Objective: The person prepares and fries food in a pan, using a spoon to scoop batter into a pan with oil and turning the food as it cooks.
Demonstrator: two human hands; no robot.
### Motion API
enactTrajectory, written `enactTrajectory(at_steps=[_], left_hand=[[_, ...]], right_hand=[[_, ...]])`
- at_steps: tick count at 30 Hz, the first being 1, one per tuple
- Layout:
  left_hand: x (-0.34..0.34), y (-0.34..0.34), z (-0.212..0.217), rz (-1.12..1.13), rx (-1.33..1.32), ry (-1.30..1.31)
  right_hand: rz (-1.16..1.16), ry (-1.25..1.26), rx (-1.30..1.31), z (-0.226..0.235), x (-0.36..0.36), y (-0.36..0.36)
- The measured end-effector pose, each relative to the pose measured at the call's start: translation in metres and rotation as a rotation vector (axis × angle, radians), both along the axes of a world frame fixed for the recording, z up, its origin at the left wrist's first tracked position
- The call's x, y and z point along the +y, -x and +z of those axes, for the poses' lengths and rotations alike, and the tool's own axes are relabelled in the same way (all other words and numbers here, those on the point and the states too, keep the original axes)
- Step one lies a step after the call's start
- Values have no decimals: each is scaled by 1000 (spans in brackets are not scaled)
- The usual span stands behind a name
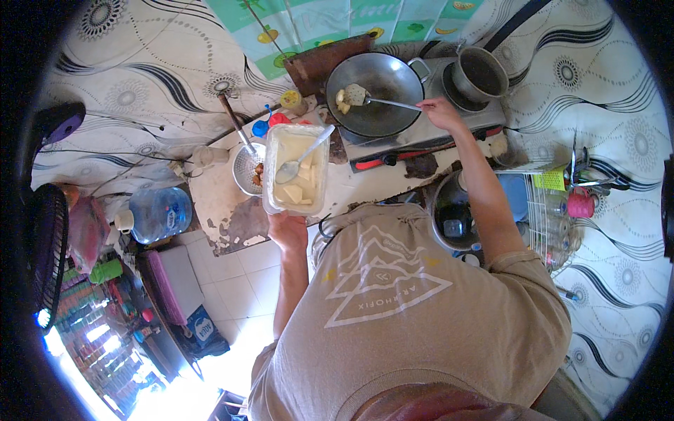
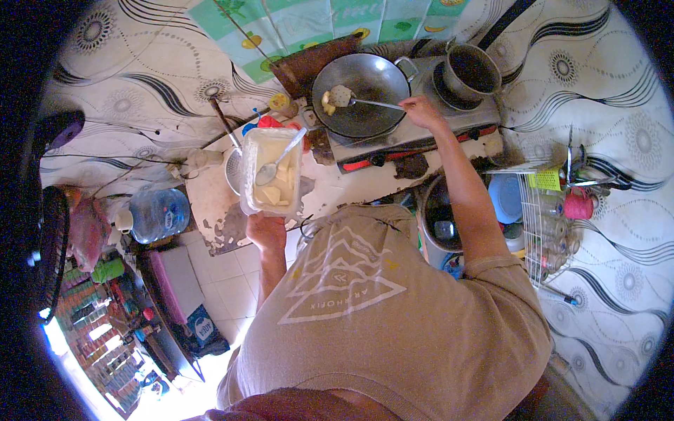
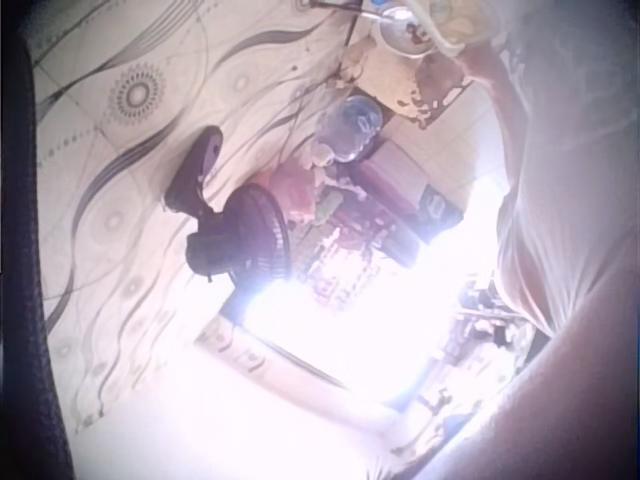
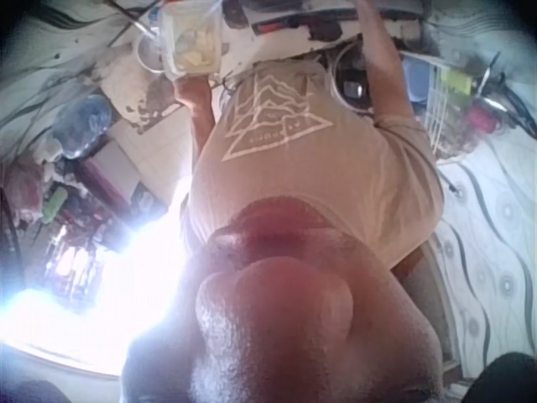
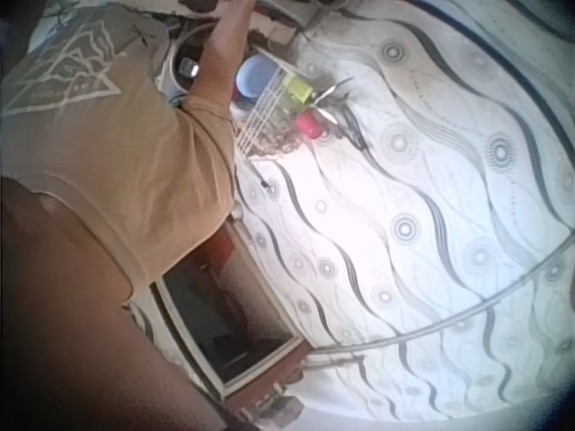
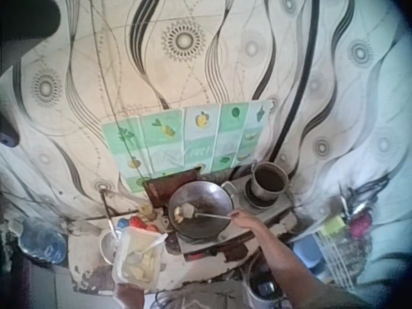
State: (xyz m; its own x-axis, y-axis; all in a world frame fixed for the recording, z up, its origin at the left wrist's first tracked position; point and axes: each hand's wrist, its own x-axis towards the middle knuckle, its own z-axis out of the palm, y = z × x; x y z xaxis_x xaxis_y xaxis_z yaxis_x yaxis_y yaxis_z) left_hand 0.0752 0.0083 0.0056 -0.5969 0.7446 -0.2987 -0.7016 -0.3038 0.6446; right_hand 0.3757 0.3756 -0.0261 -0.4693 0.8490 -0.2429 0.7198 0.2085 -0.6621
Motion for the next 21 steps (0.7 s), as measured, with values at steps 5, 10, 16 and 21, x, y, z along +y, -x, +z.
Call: enactTrajectory(at_steps=[5,10,16,21], left_hand=[[-1,1,-2,-1,-36,23],[4,-1,4,1,-49,8],[4,-1,9,9,-37,9],[1,-5,4,24,-52,20]], right_hand=[[69,-260,-74,48,-25,18],[-13,-541,-283,73,-40,18],[63,-591,-359,61,-20,-6],[24,-502,-446,61,-53,2]])
